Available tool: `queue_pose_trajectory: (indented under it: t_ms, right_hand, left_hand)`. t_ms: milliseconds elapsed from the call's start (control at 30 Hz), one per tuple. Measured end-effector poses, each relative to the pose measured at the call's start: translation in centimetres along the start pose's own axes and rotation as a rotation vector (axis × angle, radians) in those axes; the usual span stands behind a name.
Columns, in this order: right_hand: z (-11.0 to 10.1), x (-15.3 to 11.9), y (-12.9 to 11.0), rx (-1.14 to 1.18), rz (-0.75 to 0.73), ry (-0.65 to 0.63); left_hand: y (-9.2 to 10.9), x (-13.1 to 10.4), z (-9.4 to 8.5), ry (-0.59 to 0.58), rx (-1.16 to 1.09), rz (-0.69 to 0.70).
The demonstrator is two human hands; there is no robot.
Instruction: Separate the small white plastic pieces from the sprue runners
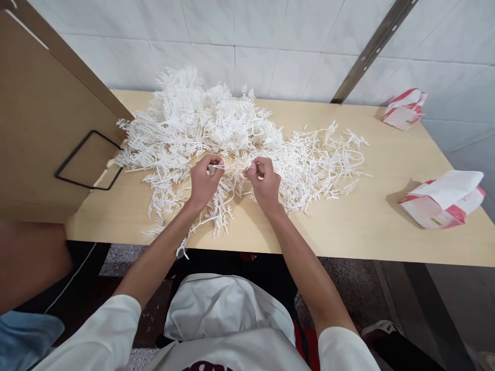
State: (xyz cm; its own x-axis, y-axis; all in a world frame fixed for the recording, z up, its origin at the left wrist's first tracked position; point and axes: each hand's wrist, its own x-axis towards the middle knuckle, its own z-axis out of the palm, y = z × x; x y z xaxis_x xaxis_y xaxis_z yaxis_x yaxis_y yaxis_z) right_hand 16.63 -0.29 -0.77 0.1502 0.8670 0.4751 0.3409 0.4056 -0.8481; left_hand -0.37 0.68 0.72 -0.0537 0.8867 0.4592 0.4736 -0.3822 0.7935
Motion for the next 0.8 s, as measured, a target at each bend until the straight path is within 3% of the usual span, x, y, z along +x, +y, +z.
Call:
queue_pose_trajectory:
  t_ms: [233, 367, 467, 700, 800]
  right_hand:
    - [0.08, 0.89, -0.47, -0.219, -0.248, -0.101]
    - [0.06, 0.98, -0.53, -0.236, -0.297, -0.216]
    - [0.02, 1.04, -0.38, -0.202, -0.268, -0.301]
    - [-0.25, 1.01, 0.09, -0.156, -0.170, -0.351]
    - [-0.40, 0.88, -0.25, -0.128, -0.129, -0.405]
  left_hand:
    - [0.27, -0.14, 0.62, -0.182, -0.083, 0.042]
    - [0.21, -0.35, 0.74, -0.204, -0.063, 0.062]
    - [-0.04, -0.43, 0.80, -0.203, -0.025, 0.109]
    - [-0.16, -0.48, 0.83, -0.228, -0.004, 0.219]
    - [0.01, -0.28, 0.55, -0.254, -0.081, 0.183]
